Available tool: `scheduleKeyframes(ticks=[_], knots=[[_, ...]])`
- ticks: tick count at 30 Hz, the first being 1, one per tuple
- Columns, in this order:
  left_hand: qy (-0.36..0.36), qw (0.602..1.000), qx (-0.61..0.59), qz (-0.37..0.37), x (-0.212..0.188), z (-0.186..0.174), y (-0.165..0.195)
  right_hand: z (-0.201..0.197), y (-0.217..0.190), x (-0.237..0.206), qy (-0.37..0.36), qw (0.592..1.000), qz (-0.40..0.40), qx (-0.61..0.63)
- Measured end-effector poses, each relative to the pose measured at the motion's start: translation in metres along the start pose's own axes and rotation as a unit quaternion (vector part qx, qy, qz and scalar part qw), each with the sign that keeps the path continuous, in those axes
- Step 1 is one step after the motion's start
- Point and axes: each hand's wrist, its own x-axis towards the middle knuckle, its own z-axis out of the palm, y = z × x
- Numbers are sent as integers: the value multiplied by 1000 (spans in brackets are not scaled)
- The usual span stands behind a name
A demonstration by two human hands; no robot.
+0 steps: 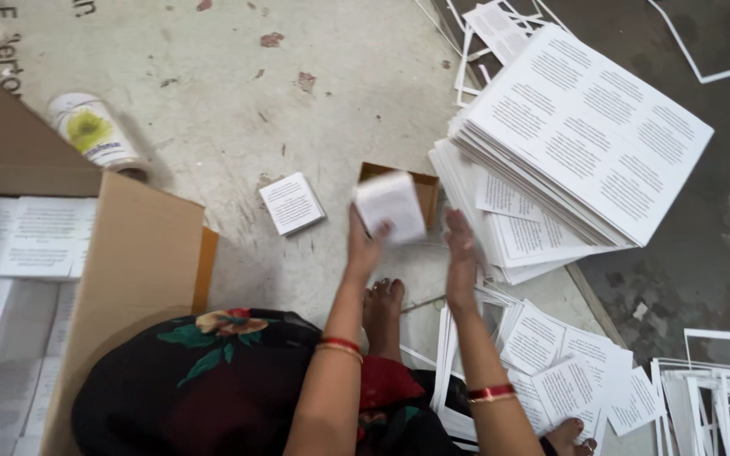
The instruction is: The person sits on the floor and assembles small pamphlets by inserting folded paper sheets into white paper frames. She repeatedly picks a frame, inserts a sheet, and places the finished unit into a small cardboard box. She also stacks completed units and handles loose frames and sheets from piles on the floor.
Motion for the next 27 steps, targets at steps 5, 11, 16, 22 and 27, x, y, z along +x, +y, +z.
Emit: scheduleKeyframes(ticks=[5, 11, 16, 22, 27], knots=[[243, 968, -30, -58, 84, -81, 4, -36, -28, -22, 40, 997, 60, 16], [234, 950, -49, -200, 72, -143, -17, -67, -32, -56, 52, 993, 104, 28], [201, 933, 221, -203, 74, -147, -19, -86, -46, -65, 24, 995, 70, 64], [177, 778, 477, -368, 65, -163, -12, -153, -84, -98, 112, 993, 31, 2], [48, 992, 51, 109, 12, -49, -16, -239, -94, -131, 321, 941, 44, -101]])
